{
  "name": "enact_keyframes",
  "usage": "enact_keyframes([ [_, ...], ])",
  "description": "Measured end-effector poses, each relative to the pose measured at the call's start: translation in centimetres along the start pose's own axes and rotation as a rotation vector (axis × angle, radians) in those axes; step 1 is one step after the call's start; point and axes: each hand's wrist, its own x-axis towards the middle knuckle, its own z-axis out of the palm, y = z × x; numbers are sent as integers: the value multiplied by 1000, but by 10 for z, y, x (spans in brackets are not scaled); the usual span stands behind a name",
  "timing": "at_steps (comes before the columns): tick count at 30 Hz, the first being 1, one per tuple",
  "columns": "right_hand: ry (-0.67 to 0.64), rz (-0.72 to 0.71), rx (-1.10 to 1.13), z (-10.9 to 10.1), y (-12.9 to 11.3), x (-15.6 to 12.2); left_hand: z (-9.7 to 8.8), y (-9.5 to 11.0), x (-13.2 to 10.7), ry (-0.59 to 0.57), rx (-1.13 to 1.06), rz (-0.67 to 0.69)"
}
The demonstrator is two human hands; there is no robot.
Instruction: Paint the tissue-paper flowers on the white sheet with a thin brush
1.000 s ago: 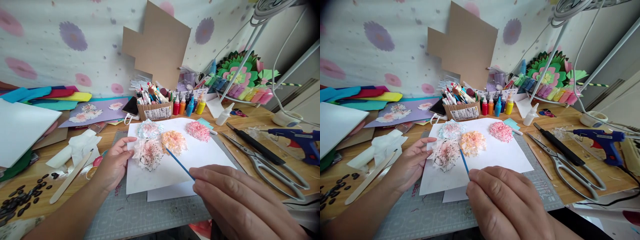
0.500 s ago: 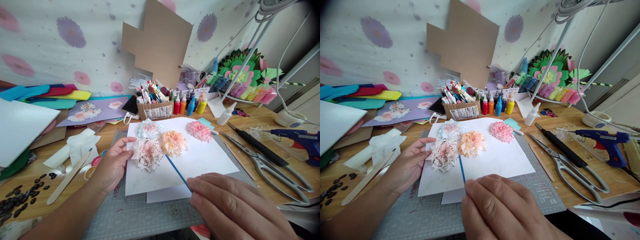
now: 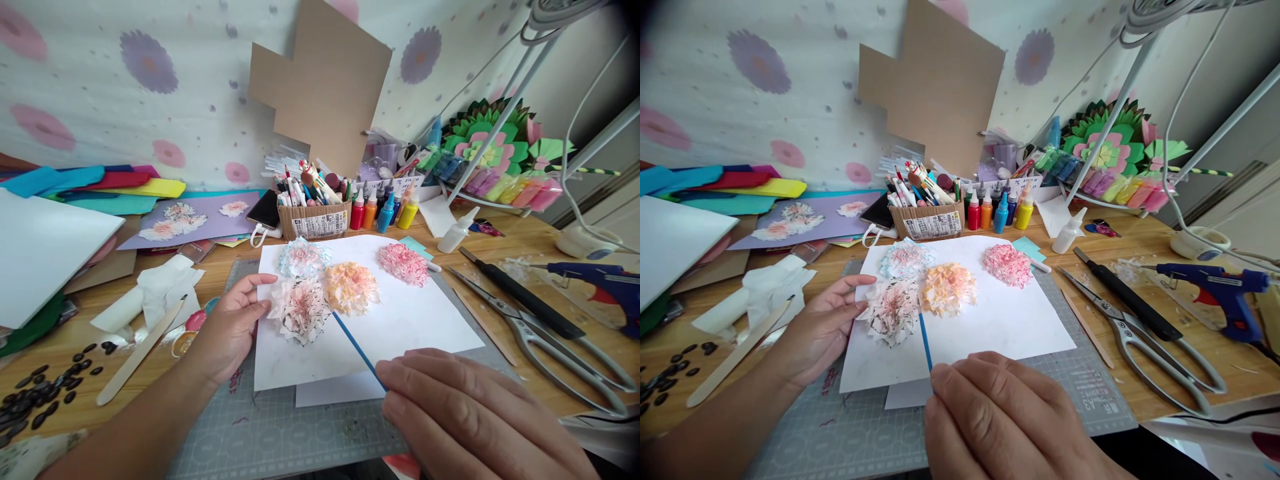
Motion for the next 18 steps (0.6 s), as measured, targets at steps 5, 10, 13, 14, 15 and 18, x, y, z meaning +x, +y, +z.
enact_keyframes([
  [5,10,-26,22,-1,4,2,-2,-1,-1,-1,8,0],
  [10,-1,-17,-3,-1,5,-1,-3,-1,-2,-5,15,-1],
  [13,12,-11,8,-2,4,-2,-2,-1,-2,1,23,-4],
  [14,10,1,16,-2,4,-3,-2,0,-1,4,26,-6],
  [15,1,15,25,-2,4,-3,-1,0,-1,6,29,-7],
  [18,-18,35,58,-3,2,-5,-1,0,0,4,37,-15],
])
